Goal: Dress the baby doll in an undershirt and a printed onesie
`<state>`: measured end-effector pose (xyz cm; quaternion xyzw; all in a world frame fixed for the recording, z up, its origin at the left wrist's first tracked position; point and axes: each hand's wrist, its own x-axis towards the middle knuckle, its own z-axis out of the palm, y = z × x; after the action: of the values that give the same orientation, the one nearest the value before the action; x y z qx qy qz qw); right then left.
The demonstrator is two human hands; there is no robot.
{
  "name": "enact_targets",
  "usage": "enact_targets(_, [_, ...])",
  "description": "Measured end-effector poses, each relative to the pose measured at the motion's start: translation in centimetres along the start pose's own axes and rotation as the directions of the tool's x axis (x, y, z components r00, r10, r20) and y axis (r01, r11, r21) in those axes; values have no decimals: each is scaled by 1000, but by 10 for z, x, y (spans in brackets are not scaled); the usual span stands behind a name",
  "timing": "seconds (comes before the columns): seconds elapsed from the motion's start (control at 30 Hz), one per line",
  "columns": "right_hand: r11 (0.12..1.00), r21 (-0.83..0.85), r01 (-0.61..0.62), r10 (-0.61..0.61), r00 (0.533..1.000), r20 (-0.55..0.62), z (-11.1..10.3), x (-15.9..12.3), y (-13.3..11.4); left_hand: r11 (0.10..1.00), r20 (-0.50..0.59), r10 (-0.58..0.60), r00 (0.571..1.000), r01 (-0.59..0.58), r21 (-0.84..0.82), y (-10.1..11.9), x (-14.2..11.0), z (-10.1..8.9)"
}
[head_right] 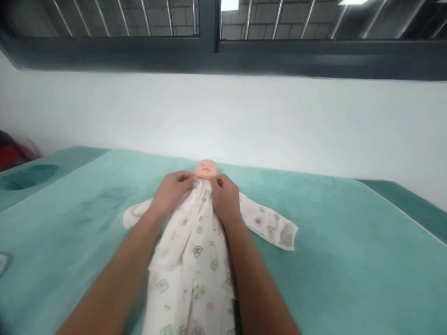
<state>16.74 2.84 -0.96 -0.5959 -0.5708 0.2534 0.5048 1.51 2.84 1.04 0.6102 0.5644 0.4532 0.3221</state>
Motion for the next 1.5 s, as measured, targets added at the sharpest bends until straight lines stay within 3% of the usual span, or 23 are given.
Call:
enact_targets(0.1, [999, -39, -12, 12, 1000, 2, 3, -2, -3, 996, 112, 9, 994, -18, 82, -6, 3, 6])
enact_targets(0.2, [997, -73, -6, 6, 1000, -2, 5, -4, -5, 987, 9, 49, 999, -49, 152, -11, 6, 12])
enact_targets(0.3, [996, -87, -6, 3, 999, -32, 5, -4, -6, 984, 33, 46, 998, -51, 170, -17, 12, 13])
enact_targets(0.37, [997, -79, 0, -4, 999, -42, 5, -2, -7, 991, 64, 56, 996, -63, 122, -20, 16, 12])
enact_targets(0.47, [1000, -20, 15, -16, 999, -48, 7, 2, -10, 996, -3, 73, 997, -73, -61, -19, 14, 8])
enact_targets(0.57, [996, 60, 63, -62, 998, -19, 10, 0, -13, 936, 2, 23, 1000, -21, -352, -13, 5, 6])
enact_targets(0.63, [993, 86, 84, -86, 996, 15, 12, -4, -14, 889, 39, -9, 999, 26, -456, -9, -1, 5])
enact_targets(0.83, [986, 157, 58, -63, 998, 28, 14, -8, -1, 879, 129, -11, 992, 71, -472, -13, -2, 5])
enact_targets(1.0, [952, 305, 11, -7, 1000, -13, 16, -7, 6, 867, 133, -4, 991, 70, -494, -19, 1, 5])
enact_targets(1.37, [986, 135, 93, -99, 995, 33, 12, -14, -2, 814, 152, -55, 987, 132, -566, -20, 2, 5])
enact_targets(1.5, [989, 86, 122, -127, 990, 59, 12, -16, -7, 812, 174, -24, 984, 120, -572, -20, 2, 3])
